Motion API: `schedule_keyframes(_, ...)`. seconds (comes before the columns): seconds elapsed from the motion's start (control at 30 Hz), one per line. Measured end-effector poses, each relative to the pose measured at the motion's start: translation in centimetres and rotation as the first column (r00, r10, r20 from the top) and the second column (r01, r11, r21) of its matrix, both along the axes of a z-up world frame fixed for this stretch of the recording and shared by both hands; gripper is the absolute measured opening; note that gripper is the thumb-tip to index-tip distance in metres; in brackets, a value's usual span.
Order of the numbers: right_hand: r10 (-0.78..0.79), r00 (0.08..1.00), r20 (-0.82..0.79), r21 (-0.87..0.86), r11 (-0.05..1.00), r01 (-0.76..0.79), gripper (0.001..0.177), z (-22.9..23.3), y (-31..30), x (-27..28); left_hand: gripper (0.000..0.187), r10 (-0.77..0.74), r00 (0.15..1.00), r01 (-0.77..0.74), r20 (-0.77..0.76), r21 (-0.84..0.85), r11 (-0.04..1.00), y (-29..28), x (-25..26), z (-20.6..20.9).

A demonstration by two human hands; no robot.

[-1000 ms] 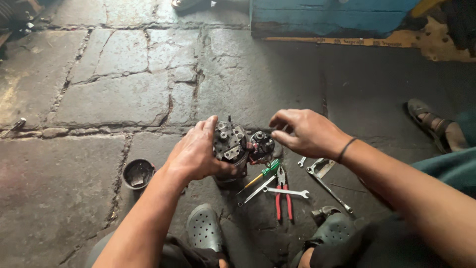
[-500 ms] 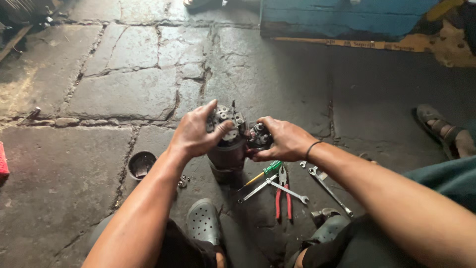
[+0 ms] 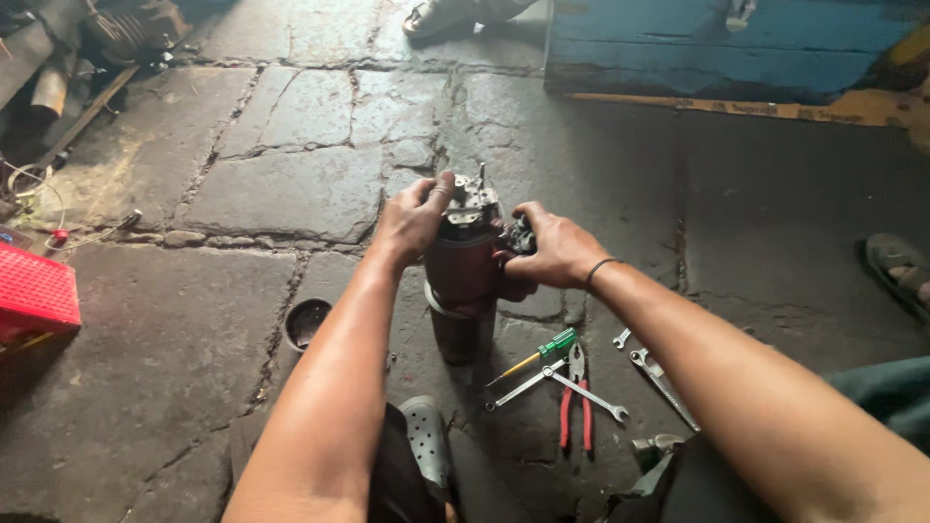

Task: The person sits on the floor and uses a wrench to loosen and remove bolts from a cylindrical mechanical component. They then use pliers to manipulate small parts within the assembly and inspect the internal structure.

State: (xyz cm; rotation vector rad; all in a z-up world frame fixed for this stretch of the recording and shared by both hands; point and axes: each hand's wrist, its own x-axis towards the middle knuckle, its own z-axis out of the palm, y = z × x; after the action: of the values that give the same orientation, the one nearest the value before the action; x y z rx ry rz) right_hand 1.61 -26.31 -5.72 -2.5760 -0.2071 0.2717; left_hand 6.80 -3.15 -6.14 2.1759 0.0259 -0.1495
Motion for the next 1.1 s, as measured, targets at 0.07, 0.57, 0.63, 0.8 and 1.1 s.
schedule_keyframes(0.07,-0.004,1.000,-0.025,0.029,1.000,0.004,0.094,-0.5,-0.7,1.1,0.087,-0.003,0.999,0.000,0.054,0.068,0.998,-0.6,-0.1,0.1)
schedule_keyframes(0.57,-0.032,0.995,-0.095,0.055,0.998,0.037,0.113,-0.4,-2.1,1.2,0.104,-0.103,0.993,0.100,-0.064,-0.044,0.994,-2.6,-0.5,0.4)
schedule_keyframes(0.63,-0.038,0.996,-0.079,0.052,0.998,0.043,0.122,-0.5,-1.8,1.0,0.108,-0.100,0.993,0.100,-0.062,-0.002,0.995,-2.3,-0.8,0.7)
schedule_keyframes(0.8,-0.100,0.992,-0.074,0.038,0.994,0.103,0.120,-1.8,-0.6,1.2,0.116,-0.140,0.988,0.145,-0.068,0.075,0.987,-1.8,-0.9,0.5)
schedule_keyframes(1.1,0.032,0.999,0.026,0.136,0.990,-0.036,0.103,-3.5,-2.4,3.8,0.111,-0.179,0.911,0.008,-0.372,-0.417,0.909,-0.3,0.6,-0.4)
